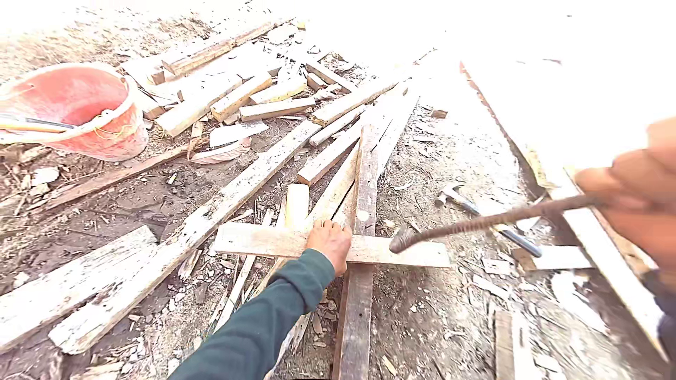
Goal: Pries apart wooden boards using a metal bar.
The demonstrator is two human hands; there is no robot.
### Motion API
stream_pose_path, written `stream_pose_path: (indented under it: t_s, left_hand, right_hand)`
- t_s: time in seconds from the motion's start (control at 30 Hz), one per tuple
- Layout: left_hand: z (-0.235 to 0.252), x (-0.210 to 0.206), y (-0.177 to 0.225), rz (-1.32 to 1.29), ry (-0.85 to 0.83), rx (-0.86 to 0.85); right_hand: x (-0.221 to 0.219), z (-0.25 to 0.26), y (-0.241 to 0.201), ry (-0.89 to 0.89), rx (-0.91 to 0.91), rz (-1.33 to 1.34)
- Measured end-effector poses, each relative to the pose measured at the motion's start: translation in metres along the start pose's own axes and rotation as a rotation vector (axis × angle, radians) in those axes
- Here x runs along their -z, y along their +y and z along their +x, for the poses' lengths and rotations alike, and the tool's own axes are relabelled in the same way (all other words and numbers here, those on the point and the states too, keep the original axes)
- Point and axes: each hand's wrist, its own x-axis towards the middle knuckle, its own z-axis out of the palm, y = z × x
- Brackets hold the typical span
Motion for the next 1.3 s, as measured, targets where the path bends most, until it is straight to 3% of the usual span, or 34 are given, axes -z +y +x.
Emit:
stream_pose_path:
  t_s: [0.17,0.4,0.57,0.67,0.83,0.9,1.1,1.3]
  left_hand:
    - [0.01,0.002,-0.001,0.026,-0.032,-0.009]
    - [0.013,0.003,-0.003,0.045,-0.044,-0.024]
    - [0.013,0.006,-0.002,0.066,-0.058,-0.018]
    - [0.014,0.006,-0.003,0.069,-0.062,-0.025]
    - [0.012,0.002,-0.003,0.023,-0.036,-0.006]
    - [0.008,-0.004,-0.001,-0.004,-0.025,-0.012]
    - [-0.027,-0.033,0.019,-0.08,-0.059,-0.047]
    - [-0.09,-0.073,0.022,-0.294,-0.243,-0.156]
  right_hand:
    - [-0.032,0.065,0.017,-0.065,-0.203,-0.047]
    - [-0.037,0.102,0.067,-0.101,-0.401,0.091]
    - [-0.044,0.137,0.09,0.032,-0.395,-0.001]
    - [-0.05,0.146,0.089,-0.026,-0.35,-0.048]
    - [-0.072,0.087,0.052,-0.186,-0.17,-0.072]
    - [-0.064,0.062,0.045,-0.157,-0.114,-0.017]
    - [-0.055,0.006,0.032,-0.113,-0.146,0.029]
    - [-0.053,-0.087,0.003,-0.2,-0.215,0.058]
